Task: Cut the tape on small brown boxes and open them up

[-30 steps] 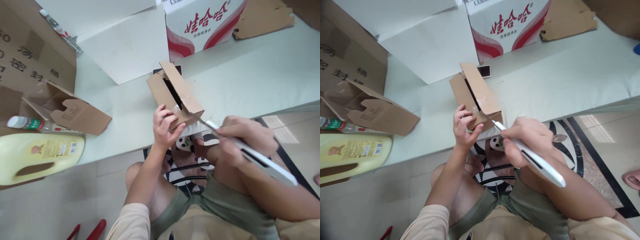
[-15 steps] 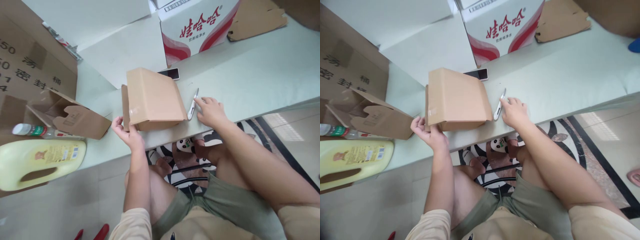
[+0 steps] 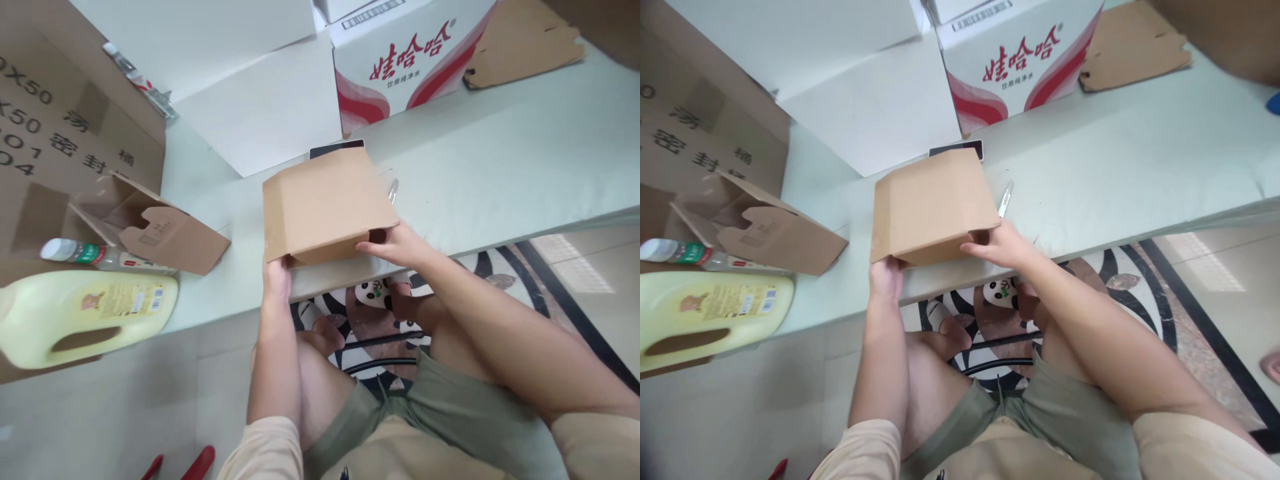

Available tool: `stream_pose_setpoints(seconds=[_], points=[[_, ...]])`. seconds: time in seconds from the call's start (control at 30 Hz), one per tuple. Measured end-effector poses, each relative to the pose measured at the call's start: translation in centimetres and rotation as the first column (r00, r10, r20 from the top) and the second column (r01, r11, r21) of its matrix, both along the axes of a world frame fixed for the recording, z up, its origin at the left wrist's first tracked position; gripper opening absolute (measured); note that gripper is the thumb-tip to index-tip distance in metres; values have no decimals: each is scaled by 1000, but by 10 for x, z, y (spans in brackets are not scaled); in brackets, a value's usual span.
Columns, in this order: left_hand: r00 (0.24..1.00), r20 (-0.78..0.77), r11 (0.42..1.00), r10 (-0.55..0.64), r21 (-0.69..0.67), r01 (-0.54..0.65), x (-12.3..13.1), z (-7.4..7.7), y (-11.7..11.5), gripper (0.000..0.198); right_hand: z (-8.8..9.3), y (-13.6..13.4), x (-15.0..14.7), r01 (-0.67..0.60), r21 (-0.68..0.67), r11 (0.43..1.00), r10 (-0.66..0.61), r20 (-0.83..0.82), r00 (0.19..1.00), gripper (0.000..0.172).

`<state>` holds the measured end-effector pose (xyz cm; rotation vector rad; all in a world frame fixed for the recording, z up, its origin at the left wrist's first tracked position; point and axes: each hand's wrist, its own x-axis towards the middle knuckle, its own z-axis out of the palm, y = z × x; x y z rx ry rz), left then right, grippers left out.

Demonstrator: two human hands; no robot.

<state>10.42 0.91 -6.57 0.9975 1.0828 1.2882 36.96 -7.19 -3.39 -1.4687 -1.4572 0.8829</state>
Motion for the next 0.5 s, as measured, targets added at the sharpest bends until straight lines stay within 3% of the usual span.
stream_pose_setpoints(seconds=[0.13,0.2,0.33,0.43,0.5], points=[[997,66,999,-30,32,28,6,11,-4,35,0,0,1,249,-32,968,-251,-73,965,68],[999,36,997,-19,75,16,6,13,-4,40,2,-1,4,356,-13,934,-356,-57,933,63],[996,-90,990,1,141,11,1,13,-7,42,6,-3,8,424,36,905,-410,-196,891,43],[974,-175,976,-146,137,171,-6,12,-10,34,9,-3,12,491,24,871,-461,-303,834,51],[969,-160,969,-189,127,210,-8,13,-11,30,10,-3,15,539,33,842,-505,-307,807,52]])
